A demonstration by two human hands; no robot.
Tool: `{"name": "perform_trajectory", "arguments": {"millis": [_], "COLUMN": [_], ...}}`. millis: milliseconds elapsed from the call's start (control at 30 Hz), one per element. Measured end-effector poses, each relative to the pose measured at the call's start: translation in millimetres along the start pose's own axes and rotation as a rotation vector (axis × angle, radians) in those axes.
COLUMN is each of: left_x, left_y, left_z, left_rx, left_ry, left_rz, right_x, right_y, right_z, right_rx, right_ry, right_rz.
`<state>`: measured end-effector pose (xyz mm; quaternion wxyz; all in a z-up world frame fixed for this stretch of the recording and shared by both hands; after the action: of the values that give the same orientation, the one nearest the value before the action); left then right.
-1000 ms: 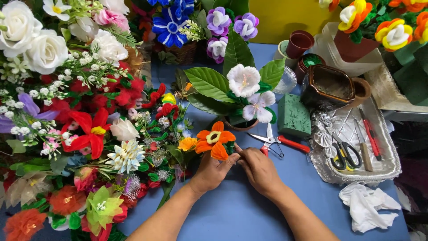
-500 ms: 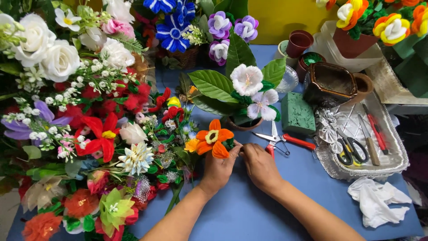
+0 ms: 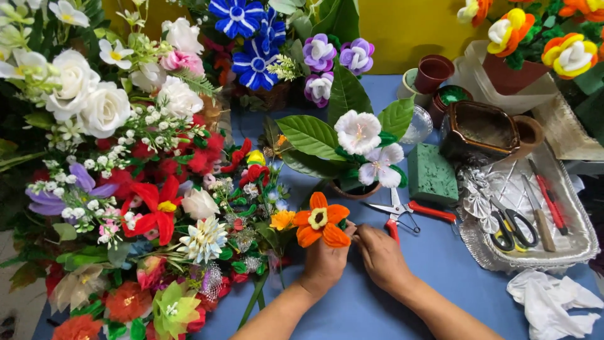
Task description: Assembling an artificial flower arrangement by attaching various flower heads and leaves to stems.
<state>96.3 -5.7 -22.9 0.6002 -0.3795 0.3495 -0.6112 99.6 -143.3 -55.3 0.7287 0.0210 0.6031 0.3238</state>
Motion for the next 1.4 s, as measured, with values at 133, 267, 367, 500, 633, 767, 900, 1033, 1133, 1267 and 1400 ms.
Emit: {"name": "perform_trajectory", "arguments": {"millis": [133,267,367,500,633,767,900,1033,1133,1267,1400], "left_x": [-1,-2,-4,-8,-2,-7,-11,-9,-8,-7,-3], "left_y": [-18,-27,-16,-16,3,-19,-11,6,-11,-27,-13], "left_z": [2,4,8,11,8,19,24,17,21,27,22], "left_rx": [0.128,0.143,0.078,0.055,0.054,0.054,-0.235,-0.195,-0.142,-0.195,-0.259], "left_ry": [-0.003,-0.017,-0.035,-0.033,0.051,0.019,0.007,0.026,0.072,0.065,0.022], "left_rz": [0.098,0.094,0.080,0.056,0.139,0.021,0.109,0.140,0.140,0.027,-0.117], "right_x": [5,8,5,-8,-9,-14,-11,-10,-2,-27,-31], "right_y": [-5,-7,-10,0,0,5,-1,-2,-10,12,18], "right_z": [-1,-2,2,8,9,11,12,11,7,16,18], "right_rx": [0.029,0.102,0.149,0.172,0.168,0.119,0.141,0.147,0.154,0.191,0.193], "right_ry": [0.031,0.083,0.074,0.085,0.081,0.064,0.016,0.042,0.029,-0.011,-0.061], "right_rz": [0.008,0.045,0.116,0.281,0.295,0.324,0.295,0.314,0.323,0.356,0.400]}}
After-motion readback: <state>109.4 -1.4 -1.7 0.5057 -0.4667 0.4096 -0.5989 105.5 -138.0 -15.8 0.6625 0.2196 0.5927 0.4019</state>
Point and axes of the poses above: each hand's wrist, its own z-axis towards the middle knuckle, its own x-axis out of the palm, y = z × x, the point moved 9 cm from there along z, towards the middle knuckle, and after that the axes turned 13 degrees about -z, right-handed, at the moved point
